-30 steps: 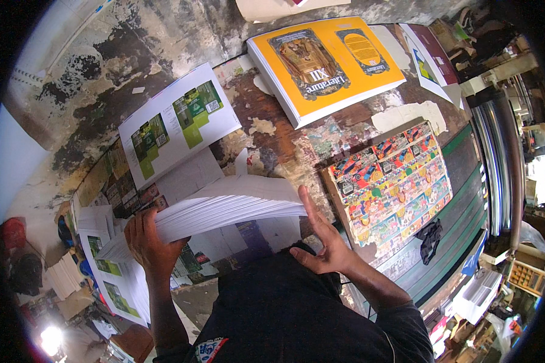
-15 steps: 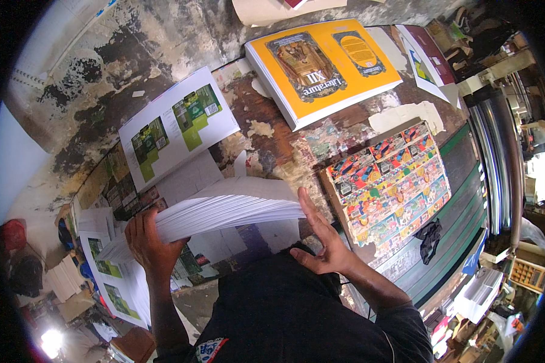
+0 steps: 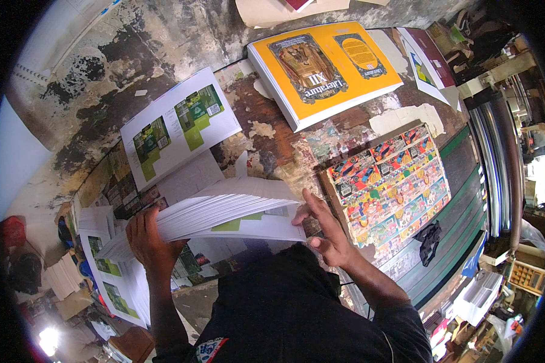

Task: The person fans through a stack of printed papers by hand to separate the sheets while they are on a table.

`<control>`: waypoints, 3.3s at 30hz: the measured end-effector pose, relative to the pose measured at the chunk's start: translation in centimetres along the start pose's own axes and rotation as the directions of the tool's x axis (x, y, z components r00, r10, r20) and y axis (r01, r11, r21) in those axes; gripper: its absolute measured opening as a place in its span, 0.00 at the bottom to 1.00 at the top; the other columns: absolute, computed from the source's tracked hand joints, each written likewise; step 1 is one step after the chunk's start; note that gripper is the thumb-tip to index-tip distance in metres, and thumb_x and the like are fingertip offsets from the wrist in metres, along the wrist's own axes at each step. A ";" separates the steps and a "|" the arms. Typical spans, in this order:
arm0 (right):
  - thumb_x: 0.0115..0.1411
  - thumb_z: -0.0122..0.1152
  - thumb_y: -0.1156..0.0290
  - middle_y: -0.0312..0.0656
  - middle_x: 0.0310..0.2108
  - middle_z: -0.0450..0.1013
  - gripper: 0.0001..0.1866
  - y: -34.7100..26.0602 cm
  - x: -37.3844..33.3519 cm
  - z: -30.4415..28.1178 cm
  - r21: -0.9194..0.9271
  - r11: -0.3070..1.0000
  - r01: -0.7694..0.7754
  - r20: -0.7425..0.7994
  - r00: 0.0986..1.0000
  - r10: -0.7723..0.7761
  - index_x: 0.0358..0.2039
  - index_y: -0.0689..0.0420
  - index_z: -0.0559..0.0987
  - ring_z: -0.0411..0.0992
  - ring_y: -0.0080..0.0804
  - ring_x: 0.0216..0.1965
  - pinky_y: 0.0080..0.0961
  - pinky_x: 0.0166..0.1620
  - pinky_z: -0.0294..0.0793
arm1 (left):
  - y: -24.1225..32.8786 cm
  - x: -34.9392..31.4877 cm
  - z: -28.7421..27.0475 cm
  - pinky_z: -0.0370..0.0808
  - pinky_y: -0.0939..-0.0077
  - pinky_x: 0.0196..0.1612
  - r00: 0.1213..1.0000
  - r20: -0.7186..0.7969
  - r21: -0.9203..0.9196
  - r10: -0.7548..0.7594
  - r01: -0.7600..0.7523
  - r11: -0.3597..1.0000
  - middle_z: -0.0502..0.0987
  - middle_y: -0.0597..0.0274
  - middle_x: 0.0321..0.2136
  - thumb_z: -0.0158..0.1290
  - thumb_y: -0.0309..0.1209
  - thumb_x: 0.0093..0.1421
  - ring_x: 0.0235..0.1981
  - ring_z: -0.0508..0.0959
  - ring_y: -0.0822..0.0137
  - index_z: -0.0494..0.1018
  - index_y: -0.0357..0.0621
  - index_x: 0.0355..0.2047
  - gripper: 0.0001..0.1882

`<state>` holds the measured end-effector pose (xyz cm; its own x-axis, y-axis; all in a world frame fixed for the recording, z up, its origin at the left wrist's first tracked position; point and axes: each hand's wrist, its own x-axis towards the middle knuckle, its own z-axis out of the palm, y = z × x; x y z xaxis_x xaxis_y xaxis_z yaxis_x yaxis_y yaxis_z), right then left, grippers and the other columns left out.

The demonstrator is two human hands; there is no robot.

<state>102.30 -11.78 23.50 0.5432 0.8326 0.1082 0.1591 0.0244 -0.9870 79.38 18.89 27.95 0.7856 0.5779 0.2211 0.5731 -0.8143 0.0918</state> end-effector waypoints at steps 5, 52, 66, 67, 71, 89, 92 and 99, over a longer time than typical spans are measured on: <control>0.71 0.45 0.44 0.43 0.39 0.74 0.45 -0.4 1.2 -0.2 -0.153 0.985 0.075 0.110 0.992 -0.059 0.76 0.62 0.51 0.73 0.42 0.50 0.59 0.73 0.45 | -0.4 -0.2 0.0 0.67 0.47 0.60 0.998 -0.034 -0.009 0.046 -0.046 0.999 0.77 0.52 0.46 0.77 0.48 0.29 0.52 0.74 0.46 0.74 0.42 0.52 0.49; 0.72 0.39 0.41 0.48 0.50 0.75 0.37 0.8 -0.3 -0.2 -0.138 0.983 0.119 0.049 0.992 -0.113 0.62 0.62 0.72 0.69 0.45 0.61 0.58 0.74 0.40 | -0.4 0.1 0.3 0.67 0.48 0.58 0.999 -0.025 -0.009 0.031 -0.031 0.999 0.76 0.52 0.43 0.69 0.65 0.35 0.50 0.74 0.46 0.74 0.42 0.51 0.49; 0.72 0.33 0.37 0.49 0.45 0.76 0.44 0.3 1.1 -0.1 -0.249 0.966 0.075 0.106 0.993 -0.050 0.76 0.59 0.55 0.72 0.50 0.55 0.63 0.72 0.45 | -0.3 0.1 0.2 0.67 0.48 0.59 0.995 -0.054 -0.009 0.080 -0.080 0.997 0.77 0.52 0.44 0.76 0.54 0.33 0.51 0.75 0.46 0.73 0.41 0.50 0.47; 0.72 0.34 0.38 0.49 0.45 0.76 0.44 0.2 1.0 -0.2 -0.249 0.965 0.079 0.110 0.993 -0.053 0.76 0.59 0.55 0.72 0.51 0.55 0.63 0.72 0.45 | -0.3 0.1 0.1 0.67 0.48 0.59 0.996 -0.053 -0.008 0.079 -0.079 0.997 0.77 0.52 0.44 0.76 0.54 0.33 0.51 0.75 0.46 0.73 0.41 0.50 0.47; 0.72 0.35 0.40 0.50 0.46 0.76 0.42 0.2 1.0 -0.1 -0.240 0.966 0.093 0.112 0.991 -0.068 0.75 0.59 0.56 0.71 0.52 0.55 0.63 0.72 0.46 | -0.4 0.0 -0.1 0.67 0.48 0.59 0.998 -0.030 0.005 0.064 -0.064 0.998 0.77 0.52 0.45 0.75 0.56 0.34 0.51 0.74 0.46 0.73 0.41 0.51 0.48; 0.73 0.32 0.38 0.50 0.51 0.76 0.41 0.0 0.6 -0.1 -0.163 0.983 0.080 0.018 0.997 -0.079 0.65 0.61 0.73 0.70 0.48 0.59 0.58 0.73 0.40 | -0.4 0.0 0.0 0.68 0.48 0.57 0.999 -0.020 -0.005 0.047 -0.047 0.999 0.77 0.53 0.44 0.75 0.57 0.35 0.50 0.75 0.48 0.74 0.41 0.50 0.47; 0.73 0.31 0.38 0.50 0.52 0.76 0.40 0.9 0.5 -0.5 -0.158 0.983 0.089 0.098 0.992 -0.074 0.63 0.60 0.73 0.71 0.47 0.59 0.60 0.73 0.41 | -0.4 0.1 0.0 0.68 0.48 0.57 0.998 -0.026 -0.004 0.058 -0.058 0.998 0.77 0.53 0.44 0.75 0.57 0.36 0.50 0.75 0.48 0.74 0.41 0.51 0.47; 0.73 0.31 0.38 0.49 0.46 0.76 0.43 -0.8 2.1 0.0 -0.174 0.985 0.015 0.093 0.996 0.001 0.74 0.60 0.60 0.73 0.48 0.53 0.63 0.71 0.44 | -0.3 -0.1 0.0 0.68 0.48 0.58 0.999 -0.029 -0.033 0.040 -0.041 0.999 0.77 0.53 0.45 0.78 0.46 0.31 0.50 0.75 0.47 0.74 0.42 0.51 0.46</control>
<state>103.36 -10.06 24.51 0.4641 0.8806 0.0953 0.3085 -0.0599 -0.9493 79.15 19.10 27.94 0.8010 0.5427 0.2526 0.5322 -0.8388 0.1145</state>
